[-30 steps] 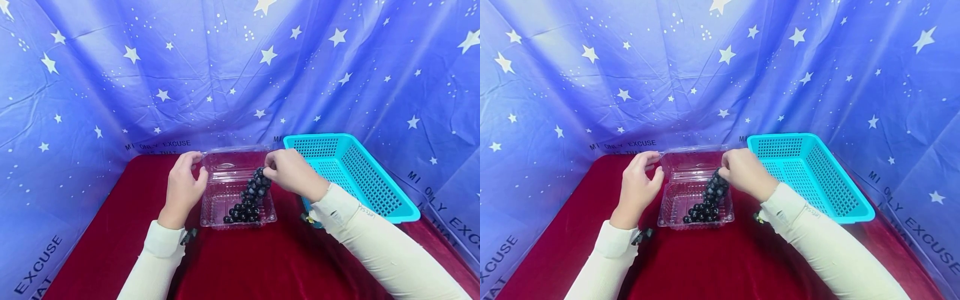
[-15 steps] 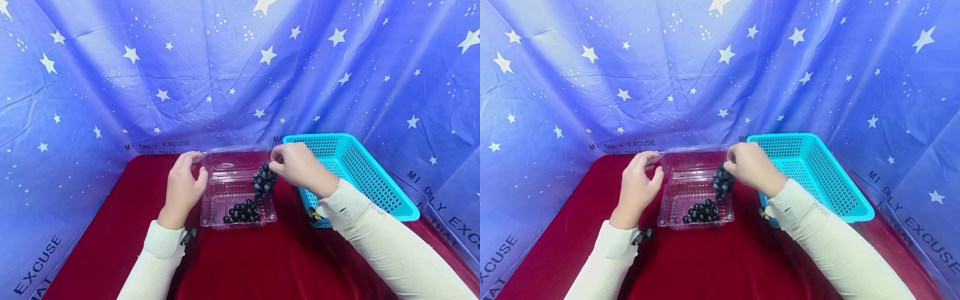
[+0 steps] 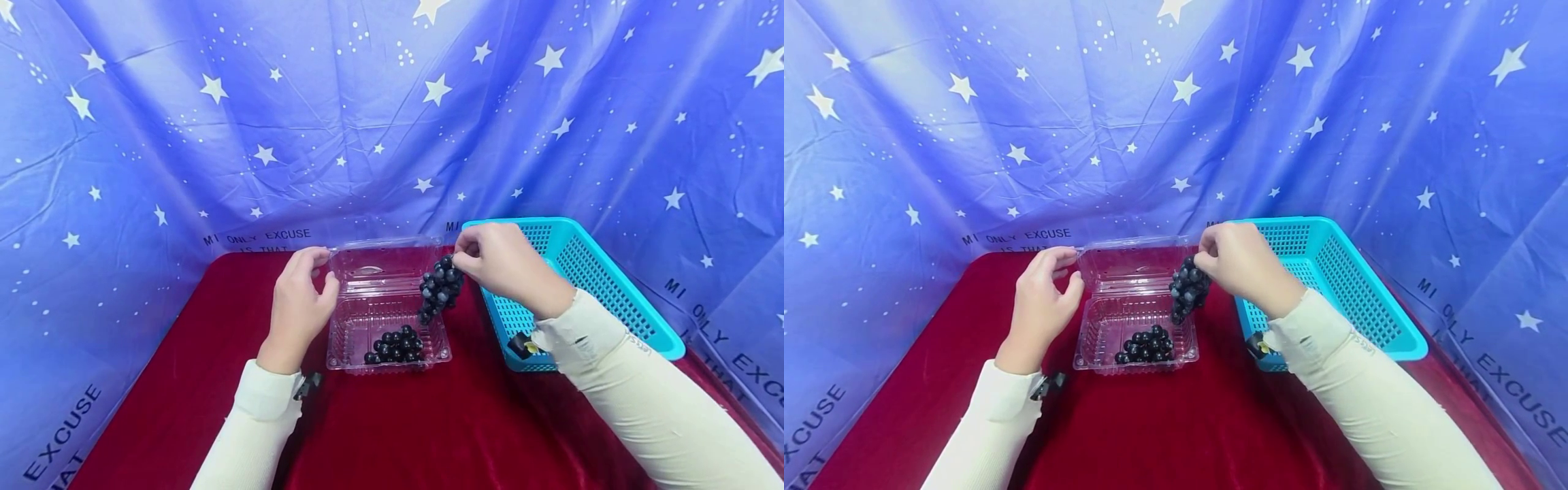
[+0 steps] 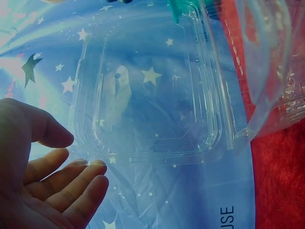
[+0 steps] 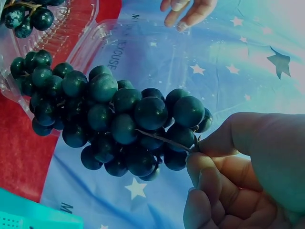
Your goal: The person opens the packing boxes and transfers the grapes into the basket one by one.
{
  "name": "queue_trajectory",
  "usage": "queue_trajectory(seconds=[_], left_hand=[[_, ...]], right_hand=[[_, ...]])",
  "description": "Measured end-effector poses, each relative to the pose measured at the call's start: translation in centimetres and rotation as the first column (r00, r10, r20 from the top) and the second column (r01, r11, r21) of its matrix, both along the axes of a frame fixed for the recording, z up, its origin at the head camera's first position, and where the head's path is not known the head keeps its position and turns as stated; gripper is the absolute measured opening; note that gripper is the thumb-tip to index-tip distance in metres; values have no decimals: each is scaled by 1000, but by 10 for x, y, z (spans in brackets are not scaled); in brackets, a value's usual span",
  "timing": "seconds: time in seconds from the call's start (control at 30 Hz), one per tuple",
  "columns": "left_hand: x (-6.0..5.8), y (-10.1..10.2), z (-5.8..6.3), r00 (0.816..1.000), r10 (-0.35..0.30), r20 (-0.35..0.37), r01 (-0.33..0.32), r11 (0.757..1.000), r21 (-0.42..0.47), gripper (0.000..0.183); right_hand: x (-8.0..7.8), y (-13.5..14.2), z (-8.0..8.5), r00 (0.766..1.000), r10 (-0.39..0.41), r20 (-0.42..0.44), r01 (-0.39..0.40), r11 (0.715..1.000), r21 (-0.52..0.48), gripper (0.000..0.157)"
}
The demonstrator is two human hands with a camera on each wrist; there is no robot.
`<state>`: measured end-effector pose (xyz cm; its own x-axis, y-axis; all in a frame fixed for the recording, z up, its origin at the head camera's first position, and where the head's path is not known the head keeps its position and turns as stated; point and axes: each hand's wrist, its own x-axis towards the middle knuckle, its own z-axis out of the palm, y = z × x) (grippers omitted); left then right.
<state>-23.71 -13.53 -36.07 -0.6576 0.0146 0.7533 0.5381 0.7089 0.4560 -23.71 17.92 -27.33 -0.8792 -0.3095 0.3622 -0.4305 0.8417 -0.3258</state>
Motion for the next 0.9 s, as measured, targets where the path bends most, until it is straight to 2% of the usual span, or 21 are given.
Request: queue_trajectory(seconds=[0.9], left_hand=[[-2, -1, -2, 1000, -2, -7, 2, 1000, 0, 34]], right_hand=[[4, 22, 16, 998, -49, -34, 48, 999, -15, 16]])
